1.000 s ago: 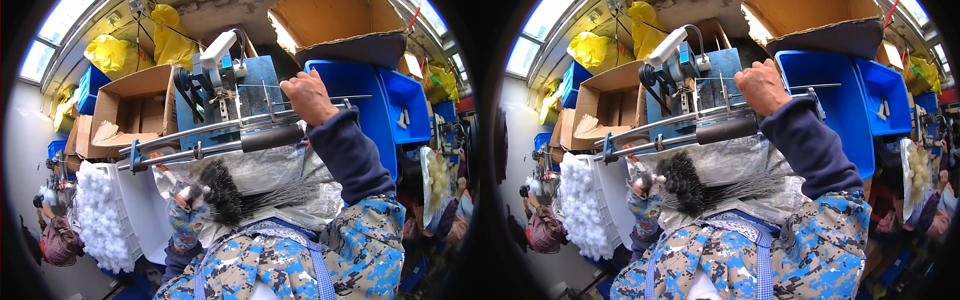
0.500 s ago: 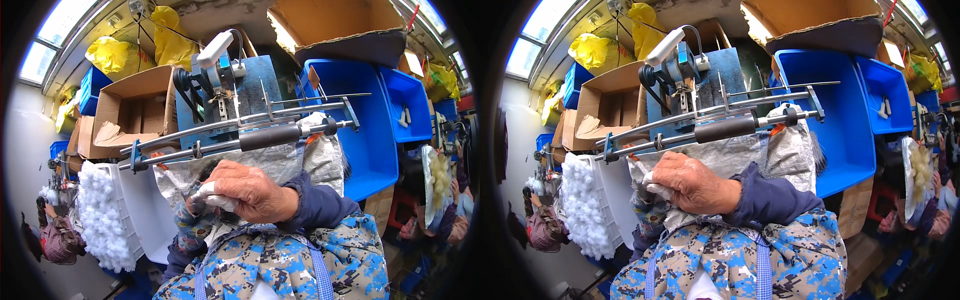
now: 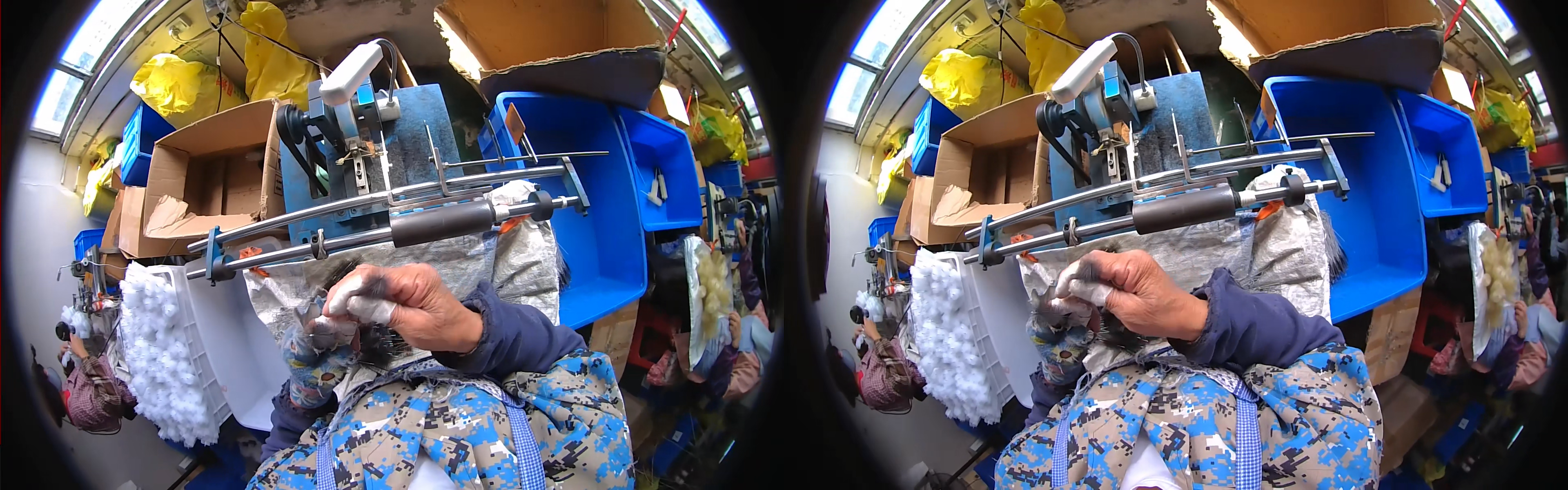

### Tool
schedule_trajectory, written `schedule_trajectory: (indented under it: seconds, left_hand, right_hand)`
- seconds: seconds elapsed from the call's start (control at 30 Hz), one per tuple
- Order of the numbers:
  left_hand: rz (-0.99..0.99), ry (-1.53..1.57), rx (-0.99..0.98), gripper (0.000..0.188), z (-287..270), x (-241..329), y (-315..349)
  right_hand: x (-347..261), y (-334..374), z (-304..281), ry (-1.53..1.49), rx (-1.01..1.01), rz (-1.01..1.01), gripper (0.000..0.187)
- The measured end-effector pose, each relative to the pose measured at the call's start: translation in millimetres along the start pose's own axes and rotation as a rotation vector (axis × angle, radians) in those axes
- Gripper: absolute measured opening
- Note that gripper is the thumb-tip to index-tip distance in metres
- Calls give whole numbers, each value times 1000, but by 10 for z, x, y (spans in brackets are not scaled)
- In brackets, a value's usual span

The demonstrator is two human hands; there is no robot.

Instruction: The person operates a blue machine by repeatedly pulling a lever with their right hand while holding a bundle of dark fibers with their left hand. The person wears patterned gloves and a camouflage-patterned jacket. The machine appears to process the fibers as the lever is actuated.

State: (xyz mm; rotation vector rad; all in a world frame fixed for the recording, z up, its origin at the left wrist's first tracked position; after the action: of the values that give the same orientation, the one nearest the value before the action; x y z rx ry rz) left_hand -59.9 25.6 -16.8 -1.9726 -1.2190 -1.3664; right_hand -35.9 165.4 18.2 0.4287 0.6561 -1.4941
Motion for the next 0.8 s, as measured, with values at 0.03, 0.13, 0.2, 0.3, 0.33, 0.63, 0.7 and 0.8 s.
schedule_trajectory:
  seconds: [0.03, 0.13, 0.2, 0.3, 0.33, 0.63, 0.7, 0.8]
  left_hand:
    - [3, -38, -87, 45, 54, 34, -4]
    - [66, -35, 20, 38, 9, 28, -18]
    - [144, -230, 18, 38, -26, -145, -16]
    - [-212, 449, -135, 42, 99, -346, -104]
    - [-409, 770, -160, 44, 184, -384, -91]
    - [-10, -223, 85, 9, -22, -81, -62]
    - [-25, -245, 102, 11, -76, -127, -56]
    - [-59, -244, 89, 12, -69, -229, -57]
  right_hand:
    - [-84, -25, -64, -94, 7, -38, 15]
    - [-901, -62, -207, -59, 68, -372, 17]
    - [-1445, 25, -327, 85, 145, -467, 19]
    - [-1795, 39, -357, 717, 300, -383, 24]
    - [-1761, -55, -348, 1004, 221, -436, 24]
    - [-788, -1108, -1330, 2039, 237, 16, 18]
    - [-694, -1094, -1471, 1994, 275, 72, 19]
    - [-599, -1103, -1576, 1952, 284, 127, 20]
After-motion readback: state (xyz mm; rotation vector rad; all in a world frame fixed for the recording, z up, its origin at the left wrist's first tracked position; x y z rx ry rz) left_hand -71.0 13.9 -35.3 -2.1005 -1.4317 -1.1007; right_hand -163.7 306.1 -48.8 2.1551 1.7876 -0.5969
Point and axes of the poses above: each hand's wrist, its own y-axis away from the middle knuckle, its own z-axis out of the palm, x = y × z, the point moved 9 cm from there along -y, towards the middle knuckle, and after that the axes turned 15 degrees about -y, right-handed, at the moved point
